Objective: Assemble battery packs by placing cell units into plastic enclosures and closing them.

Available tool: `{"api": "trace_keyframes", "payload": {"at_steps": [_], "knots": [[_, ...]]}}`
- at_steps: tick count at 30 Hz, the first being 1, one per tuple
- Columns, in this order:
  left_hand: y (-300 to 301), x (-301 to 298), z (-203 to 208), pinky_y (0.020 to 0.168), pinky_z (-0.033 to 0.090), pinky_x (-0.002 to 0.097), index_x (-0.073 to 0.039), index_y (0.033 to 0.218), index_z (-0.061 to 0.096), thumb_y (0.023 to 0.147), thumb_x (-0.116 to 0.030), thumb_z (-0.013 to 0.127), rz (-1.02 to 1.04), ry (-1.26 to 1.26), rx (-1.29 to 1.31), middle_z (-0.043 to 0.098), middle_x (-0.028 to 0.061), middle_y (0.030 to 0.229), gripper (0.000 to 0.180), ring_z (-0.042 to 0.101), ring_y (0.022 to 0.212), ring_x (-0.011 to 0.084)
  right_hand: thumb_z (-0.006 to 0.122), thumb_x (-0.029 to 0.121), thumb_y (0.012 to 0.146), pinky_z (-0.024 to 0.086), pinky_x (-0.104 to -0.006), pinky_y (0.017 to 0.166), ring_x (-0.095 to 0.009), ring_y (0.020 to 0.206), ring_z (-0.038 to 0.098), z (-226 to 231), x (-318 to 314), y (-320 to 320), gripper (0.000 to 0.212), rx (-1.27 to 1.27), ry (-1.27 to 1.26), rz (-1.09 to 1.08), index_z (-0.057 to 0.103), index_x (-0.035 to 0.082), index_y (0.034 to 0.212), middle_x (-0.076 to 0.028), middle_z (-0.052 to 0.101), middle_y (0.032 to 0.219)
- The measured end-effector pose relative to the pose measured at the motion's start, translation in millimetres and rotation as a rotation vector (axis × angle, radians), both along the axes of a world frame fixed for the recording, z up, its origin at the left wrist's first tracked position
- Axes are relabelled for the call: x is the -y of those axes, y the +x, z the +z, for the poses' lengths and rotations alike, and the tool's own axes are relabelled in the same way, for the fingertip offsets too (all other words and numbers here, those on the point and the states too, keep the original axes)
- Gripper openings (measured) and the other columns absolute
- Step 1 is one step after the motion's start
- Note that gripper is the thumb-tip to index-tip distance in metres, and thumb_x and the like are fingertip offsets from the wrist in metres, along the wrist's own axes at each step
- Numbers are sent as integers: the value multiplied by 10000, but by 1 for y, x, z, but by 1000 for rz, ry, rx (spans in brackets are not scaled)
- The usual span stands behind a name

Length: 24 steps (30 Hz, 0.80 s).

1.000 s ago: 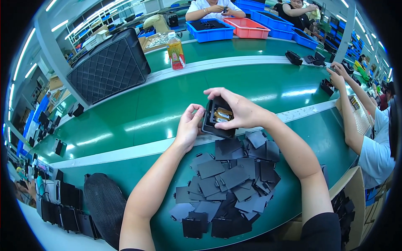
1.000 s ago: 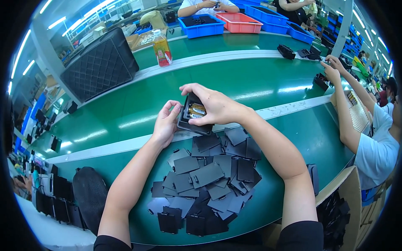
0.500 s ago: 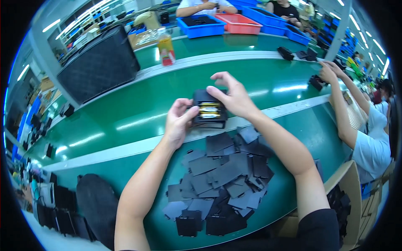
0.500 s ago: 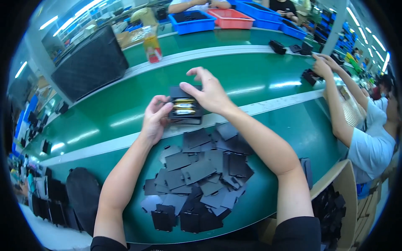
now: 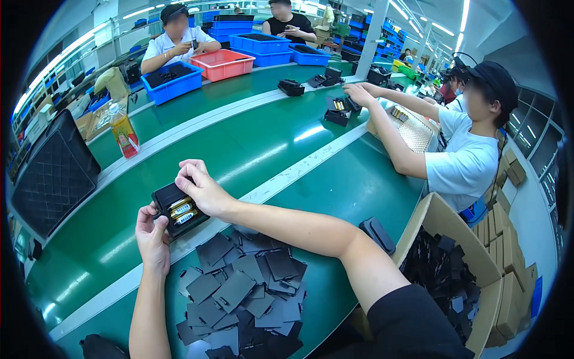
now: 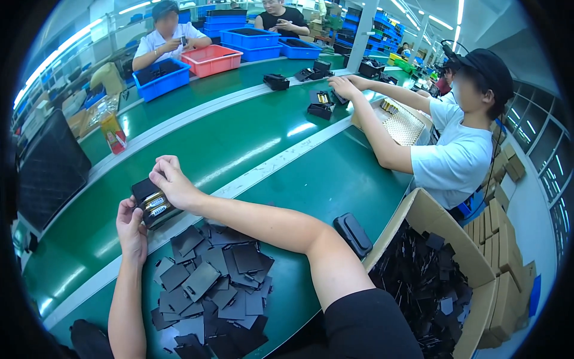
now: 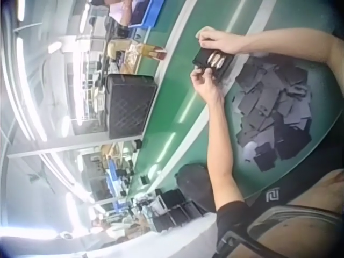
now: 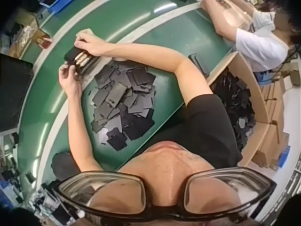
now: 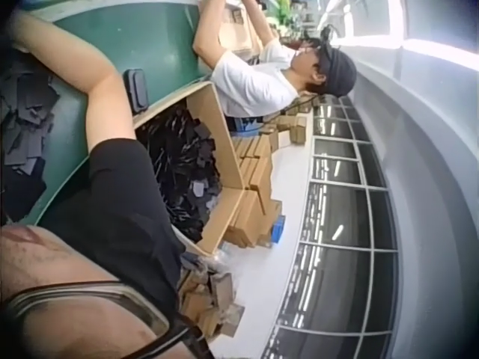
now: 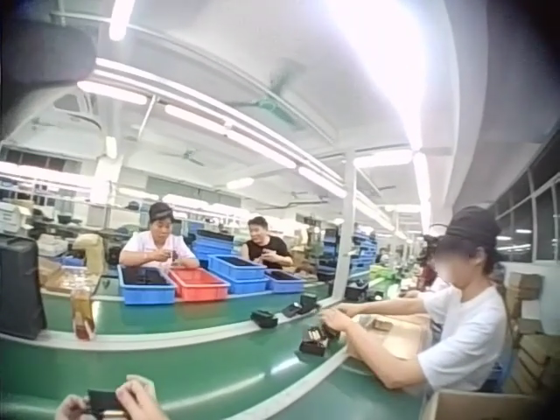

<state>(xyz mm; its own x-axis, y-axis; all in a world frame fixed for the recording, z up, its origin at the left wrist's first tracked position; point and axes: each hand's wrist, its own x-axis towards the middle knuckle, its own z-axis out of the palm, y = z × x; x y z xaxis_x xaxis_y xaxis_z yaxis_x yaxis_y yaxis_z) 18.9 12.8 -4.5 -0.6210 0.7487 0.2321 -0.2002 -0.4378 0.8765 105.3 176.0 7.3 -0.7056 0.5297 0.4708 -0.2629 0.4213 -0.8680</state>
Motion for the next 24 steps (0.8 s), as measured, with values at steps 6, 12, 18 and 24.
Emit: {"api": "trace_keyframes", "payload": {"at_steps": [6,12,18,24], "knots": [[1,4,4,763,498,236,-116,970,464,905,-53,626,29,-38,-22,534,10,1173,185,554,987,121,616,301,942,436,-359,907,-256,1084,488,13,8,7,353,-177,-55,-49,437,52,1116,-160,441,1219],[2,3,5,744,489,221,-115,954,446,919,-80,623,-14,-17,-43,554,19,1071,184,565,908,106,650,314,913,488,-369,803,-258,987,544,18,3,16,512,291,-117,130,375,4,1214,-167,488,1125],[-7,2,-1,720,476,205,-113,972,450,937,-127,614,26,-43,-21,565,14,967,168,571,820,99,688,333,875,506,-383,763,-289,949,580,31,11,23,581,279,334,-72,387,-28,1217,-174,521,1054],[-10,3,-1,711,445,203,-103,1035,470,940,-133,591,98,-18,199,548,12,944,157,540,809,93,745,294,781,513,-436,772,-327,986,594,92,30,74,489,696,1039,215,511,36,1123,-167,547,1100]]}}
